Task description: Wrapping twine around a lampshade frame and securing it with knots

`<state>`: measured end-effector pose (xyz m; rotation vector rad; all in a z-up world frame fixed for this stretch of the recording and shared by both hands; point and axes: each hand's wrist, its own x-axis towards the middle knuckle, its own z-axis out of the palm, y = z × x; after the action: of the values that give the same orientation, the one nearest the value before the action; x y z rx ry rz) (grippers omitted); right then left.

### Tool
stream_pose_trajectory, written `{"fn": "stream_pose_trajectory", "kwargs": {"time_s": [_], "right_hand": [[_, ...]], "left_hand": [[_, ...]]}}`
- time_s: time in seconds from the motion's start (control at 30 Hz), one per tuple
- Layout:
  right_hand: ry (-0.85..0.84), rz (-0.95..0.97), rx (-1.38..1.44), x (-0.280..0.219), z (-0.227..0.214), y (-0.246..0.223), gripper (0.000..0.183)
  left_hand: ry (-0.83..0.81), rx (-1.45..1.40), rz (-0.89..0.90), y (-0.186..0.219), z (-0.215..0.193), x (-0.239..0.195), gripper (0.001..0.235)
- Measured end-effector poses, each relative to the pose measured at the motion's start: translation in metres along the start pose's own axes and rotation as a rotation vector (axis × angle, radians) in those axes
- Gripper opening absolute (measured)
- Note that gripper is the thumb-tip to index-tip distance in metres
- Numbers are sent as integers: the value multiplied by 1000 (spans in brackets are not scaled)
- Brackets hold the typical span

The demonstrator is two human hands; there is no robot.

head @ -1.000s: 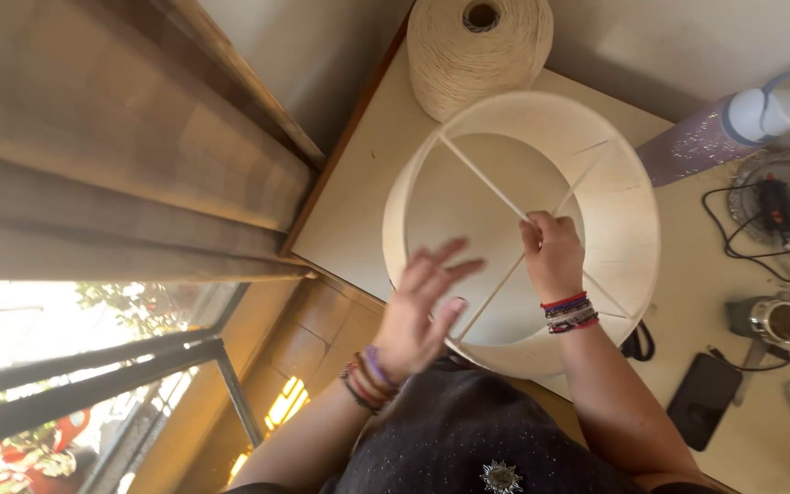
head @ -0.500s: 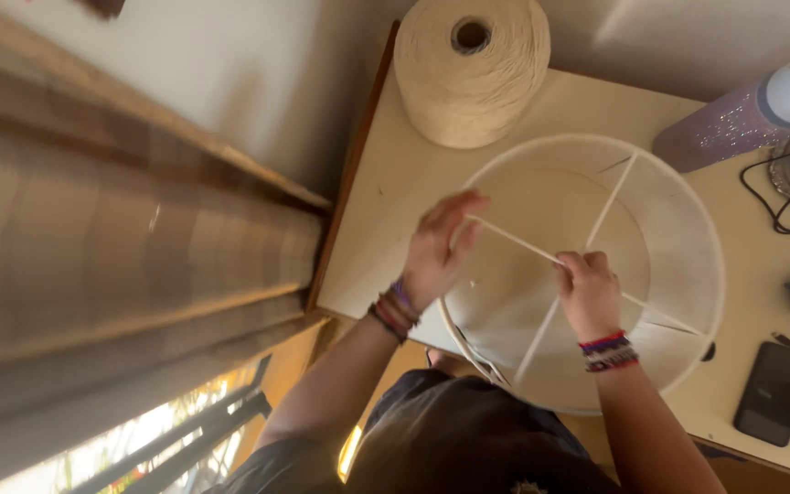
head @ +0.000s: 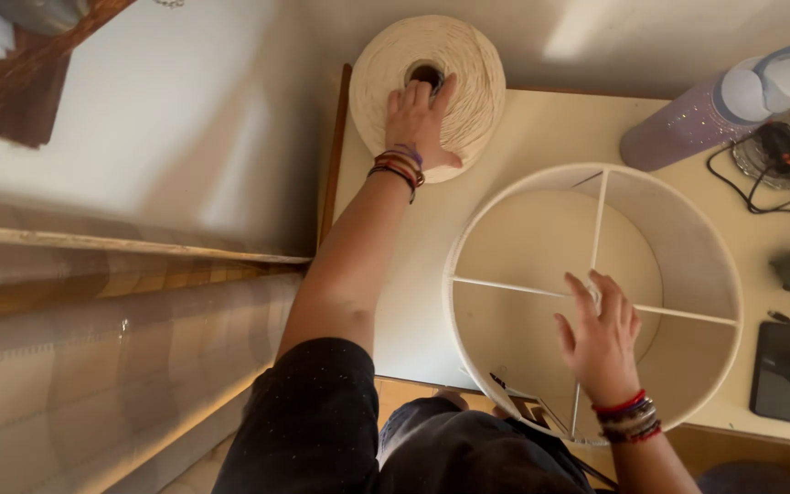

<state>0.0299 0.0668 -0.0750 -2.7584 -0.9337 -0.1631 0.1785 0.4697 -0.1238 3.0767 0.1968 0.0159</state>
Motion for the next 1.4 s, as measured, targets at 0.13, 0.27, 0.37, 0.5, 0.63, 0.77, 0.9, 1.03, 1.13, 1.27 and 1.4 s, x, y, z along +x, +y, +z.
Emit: {"fn": "stream_pose_trajectory", "kwargs": {"time_s": [0.13, 0.27, 0.37, 0.5, 0.63, 0.77, 0.9, 1.03, 1.13, 1.27, 1.4], "right_hand": [[53, -63, 215, 17, -26, -35, 39], [132, -54, 362, 51, -7, -35, 27], [192, -111, 329, 100, 23, -41, 22], [161, -156, 217, 160, 95, -56, 27], [108, -141, 101, 184, 174, -71, 29], [162, -205, 6, 196, 173, -92, 12], [84, -310, 568, 184, 84, -125, 8], [-249, -341, 950, 123, -21, -153, 4], [-238, -282, 1006, 107, -58, -146, 14], [-222, -72, 1020, 106, -56, -110, 14], [-209, -121, 908, 93, -53, -103, 10]], "left_hand": [[37, -5, -10, 4, -3, -26, 135], [12, -99, -23, 8, 11, -75, 145], [22, -130, -73, 23, 5, -122, 142], [-33, -209, -188, 47, -10, -177, 135], [-72, -237, -301, 65, -16, -213, 130], [35, -327, -295, 51, -3, -229, 116], [477, -617, -233, 36, -53, -238, 82], [345, -552, 54, 34, -103, -264, 98], [128, -718, 98, 37, -124, -299, 38], [286, -1315, -206, 20, -116, -335, 13], [648, -1941, -321, 37, -142, -357, 35]]}}
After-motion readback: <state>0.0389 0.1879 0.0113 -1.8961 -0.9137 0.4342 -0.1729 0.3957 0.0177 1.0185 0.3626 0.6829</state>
